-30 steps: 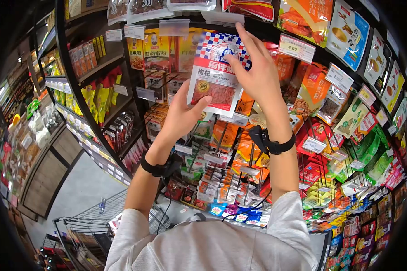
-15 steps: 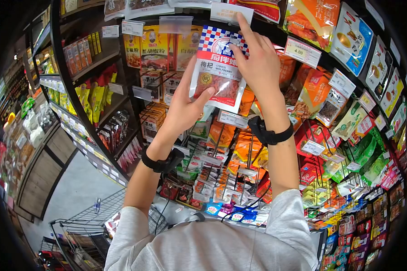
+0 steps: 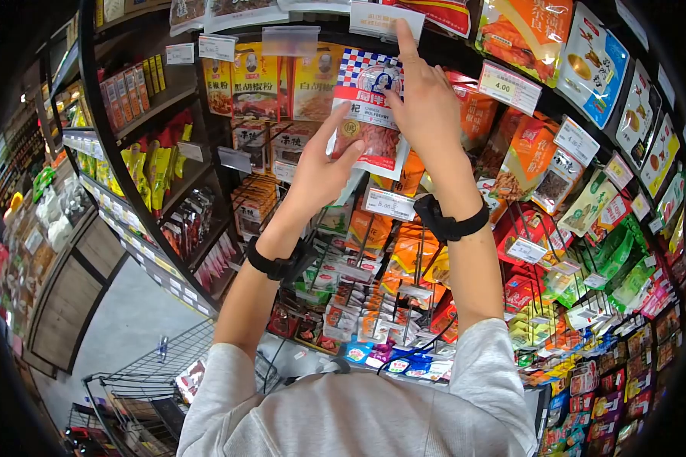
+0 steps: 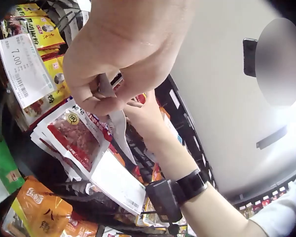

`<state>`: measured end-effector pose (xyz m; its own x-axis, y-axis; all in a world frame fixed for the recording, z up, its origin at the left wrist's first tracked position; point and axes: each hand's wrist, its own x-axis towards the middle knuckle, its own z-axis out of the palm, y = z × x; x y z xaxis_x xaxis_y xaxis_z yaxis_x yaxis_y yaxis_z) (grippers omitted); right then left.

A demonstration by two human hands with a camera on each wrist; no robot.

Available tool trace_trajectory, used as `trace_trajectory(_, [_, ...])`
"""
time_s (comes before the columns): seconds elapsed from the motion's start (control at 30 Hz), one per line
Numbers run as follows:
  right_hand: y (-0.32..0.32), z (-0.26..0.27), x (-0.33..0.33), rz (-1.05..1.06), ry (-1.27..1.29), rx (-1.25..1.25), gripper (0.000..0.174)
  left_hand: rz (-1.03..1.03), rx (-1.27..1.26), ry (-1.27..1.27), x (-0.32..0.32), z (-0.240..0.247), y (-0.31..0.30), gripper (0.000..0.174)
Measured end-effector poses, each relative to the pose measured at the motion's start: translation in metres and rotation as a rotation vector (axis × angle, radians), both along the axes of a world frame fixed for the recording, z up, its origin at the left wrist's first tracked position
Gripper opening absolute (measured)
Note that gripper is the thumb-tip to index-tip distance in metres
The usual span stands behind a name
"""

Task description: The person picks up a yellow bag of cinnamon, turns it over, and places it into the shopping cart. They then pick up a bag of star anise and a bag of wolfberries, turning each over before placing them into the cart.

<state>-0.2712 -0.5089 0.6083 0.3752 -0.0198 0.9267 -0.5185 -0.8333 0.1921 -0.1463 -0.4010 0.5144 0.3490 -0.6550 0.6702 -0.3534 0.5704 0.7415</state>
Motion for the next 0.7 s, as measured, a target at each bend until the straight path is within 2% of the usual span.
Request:
trace_trajectory(0.17, [-0.002,-0.002,0.002,-0.002,0.030,-0.036,0.107,0.224,-0.050,-0.201,0.021,-0.013,-0.026,0.053])
trace_trajectory(0.27, [-0.001,-0.004,0.002,0.013,0.027,-0.036,0.109,0.333,0.019,-0.312,0.004,0.005,0.002,0.051])
trace_trajectory(0.47, [0.012,-0.002,0.003,0.016,0.069,0.113,0.109,0.341,0.071,-0.332,0.011,-0.003,0.002,0.051])
trace_trajectory(0.57, [0.013,-0.003,0.003,0.082,0.058,0.125,0.107,0.413,0.065,-0.417,0.013,-0.004,0.008,0.051])
trace_trajectory(0.7, [0.025,-0.001,-0.002,0.079,0.087,0.261,0.105,0.529,-0.005,-0.534,0.010,-0.013,0.024,0.047])
